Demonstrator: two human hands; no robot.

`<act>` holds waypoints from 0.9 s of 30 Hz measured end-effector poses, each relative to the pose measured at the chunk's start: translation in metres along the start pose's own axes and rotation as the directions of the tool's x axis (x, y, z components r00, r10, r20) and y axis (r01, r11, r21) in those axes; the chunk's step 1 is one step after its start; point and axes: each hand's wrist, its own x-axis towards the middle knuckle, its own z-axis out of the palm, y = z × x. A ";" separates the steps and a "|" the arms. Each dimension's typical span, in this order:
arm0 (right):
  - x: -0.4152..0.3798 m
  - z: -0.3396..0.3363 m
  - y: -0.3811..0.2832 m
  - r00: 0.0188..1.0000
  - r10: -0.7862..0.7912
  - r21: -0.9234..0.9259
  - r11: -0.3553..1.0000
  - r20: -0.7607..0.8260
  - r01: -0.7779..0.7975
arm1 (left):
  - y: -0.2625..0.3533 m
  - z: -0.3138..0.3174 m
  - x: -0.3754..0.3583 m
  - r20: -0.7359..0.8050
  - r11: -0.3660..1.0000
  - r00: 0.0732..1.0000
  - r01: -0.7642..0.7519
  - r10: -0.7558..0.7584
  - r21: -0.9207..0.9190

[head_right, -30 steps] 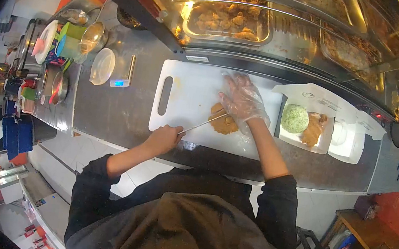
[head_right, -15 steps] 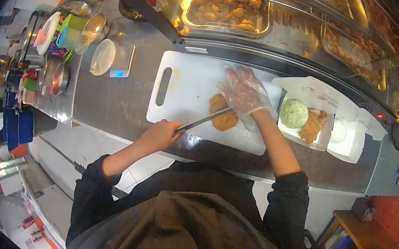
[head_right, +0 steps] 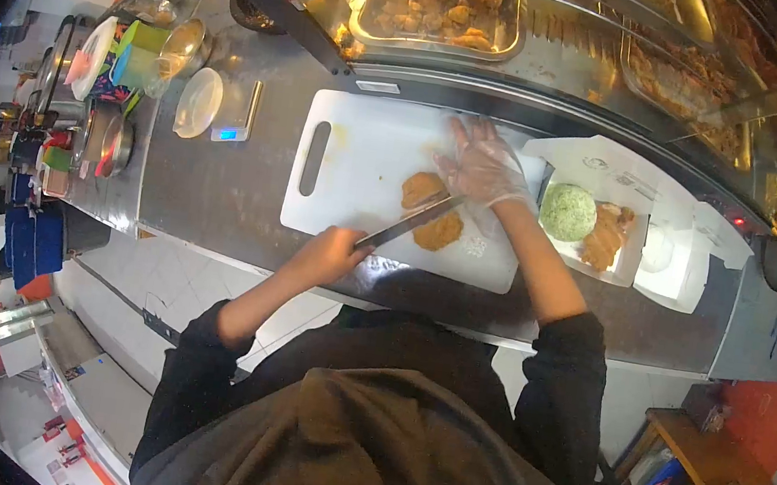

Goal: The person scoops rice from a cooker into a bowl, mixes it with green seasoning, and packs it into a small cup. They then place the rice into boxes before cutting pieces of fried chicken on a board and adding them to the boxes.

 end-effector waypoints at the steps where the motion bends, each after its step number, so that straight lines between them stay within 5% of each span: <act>1: 0.002 -0.008 0.001 1.000 0.022 0.099 0.995 0.008 -0.023 | 0.010 -0.007 -0.010 -0.018 1.000 1.000 0.009 -0.009 -0.006; 5: -0.014 -0.007 -0.007 0.997 -0.066 0.108 0.992 0.031 0.062 | 0.012 0.014 -0.023 -0.057 0.997 0.998 0.043 -0.039 0.066; 8: -0.011 0.008 -0.012 0.998 -0.054 -0.104 0.993 -0.032 0.050 | 0.005 0.029 -0.019 -0.066 0.995 0.997 0.049 -0.043 0.085; 10: -0.012 0.010 -0.016 0.998 0.060 -0.139 0.989 0.019 -0.057 | 0.003 0.037 -0.015 -0.028 0.995 0.996 0.091 -0.090 0.035; 16: -0.012 0.011 -0.008 1.000 -0.014 -0.097 0.995 0.019 0.016 | -0.017 0.069 0.003 -0.033 0.991 0.994 0.105 -0.103 0.079; 20: -0.016 0.001 -0.004 0.994 -0.111 -0.119 0.987 -0.022 0.108 | 0.009 0.029 -0.020 -0.074 0.997 0.995 0.070 -0.068 0.026; 23: -0.026 -0.011 -0.010 0.999 -0.043 0.037 0.998 -0.027 0.044 | 0.025 0.027 -0.037 -0.095 0.997 0.993 0.068 -0.064 0.036; 27: -0.028 0.003 -0.010 1.000 -0.029 -0.112 0.993 0.003 0.029 | 0.021 0.040 -0.032 -0.145 0.980 0.982 0.142 -0.121 0.141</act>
